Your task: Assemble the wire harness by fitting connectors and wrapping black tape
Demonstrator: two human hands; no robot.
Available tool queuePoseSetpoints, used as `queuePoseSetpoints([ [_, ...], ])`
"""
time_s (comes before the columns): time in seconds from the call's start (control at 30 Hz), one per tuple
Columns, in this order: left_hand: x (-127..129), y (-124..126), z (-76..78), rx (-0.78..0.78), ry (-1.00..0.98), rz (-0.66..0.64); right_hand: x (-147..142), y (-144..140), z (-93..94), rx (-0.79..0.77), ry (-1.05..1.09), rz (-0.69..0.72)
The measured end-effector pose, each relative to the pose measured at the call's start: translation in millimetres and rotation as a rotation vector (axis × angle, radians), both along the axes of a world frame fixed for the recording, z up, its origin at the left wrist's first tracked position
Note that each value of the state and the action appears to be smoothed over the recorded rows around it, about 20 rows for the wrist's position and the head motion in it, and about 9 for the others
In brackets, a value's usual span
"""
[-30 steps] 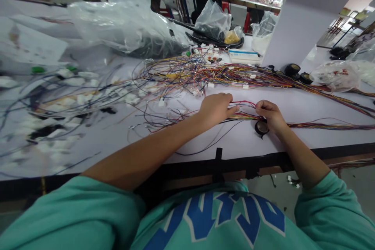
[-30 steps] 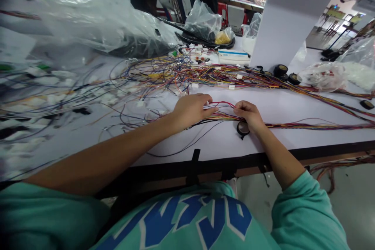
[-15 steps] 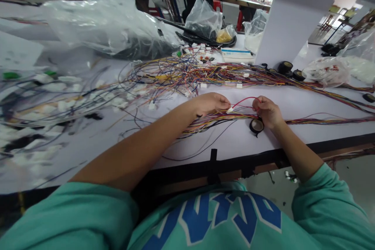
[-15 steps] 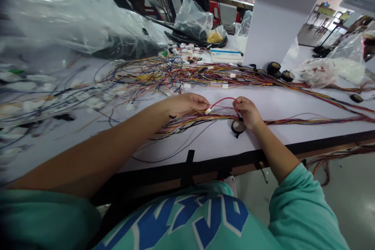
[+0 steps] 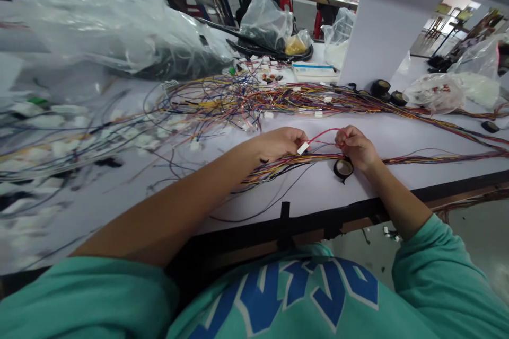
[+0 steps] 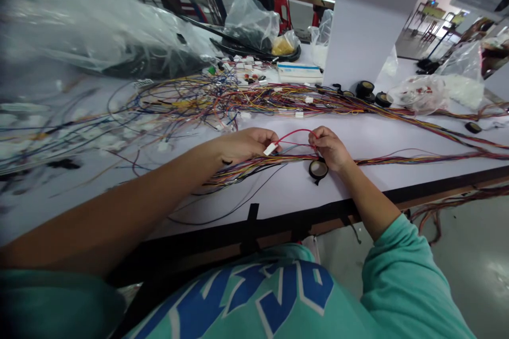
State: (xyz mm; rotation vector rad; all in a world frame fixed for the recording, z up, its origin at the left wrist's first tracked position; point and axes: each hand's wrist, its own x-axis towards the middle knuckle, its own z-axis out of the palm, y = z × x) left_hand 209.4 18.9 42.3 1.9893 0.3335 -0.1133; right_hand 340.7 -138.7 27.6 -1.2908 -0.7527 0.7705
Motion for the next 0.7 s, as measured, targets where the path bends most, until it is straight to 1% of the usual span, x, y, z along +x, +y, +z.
queuePoseSetpoints([
  [0.07,0,4,-2.4,0.008,0.001,-0.007,0,0,-0.4,0.009,0.016,0.025],
  [0.13,0,10,-4.0,0.094,0.006,0.000,-1,0,-0.4,0.011,0.040,0.053],
  [0.2,1,14,-3.7,0.172,-0.003,-0.021,0,-1,0.1,-0.009,0.067,0.076],
  [0.27,1,16,-1.9,0.156,-0.001,-0.076,1,-3,1.2,-0.047,0.097,0.105],
  [0.33,0,18,-0.2,0.073,0.014,-0.106,3,-5,2.8,-0.072,0.133,0.148],
  [0.43,-2,20,-0.6,-0.049,0.007,-0.055,5,-8,4.5,-0.080,0.184,0.202],
  [0.5,-4,23,-3.1,-0.152,-0.019,-0.019,6,-9,4.5,-0.068,0.197,0.209],
  [0.6,-5,28,-8.3,-0.373,-0.086,-0.001,8,-9,2.7,-0.031,0.193,0.212],
  [0.7,0,30,-14.2,-0.602,-0.168,-0.011,10,-9,0.3,-0.014,0.173,0.262],
])
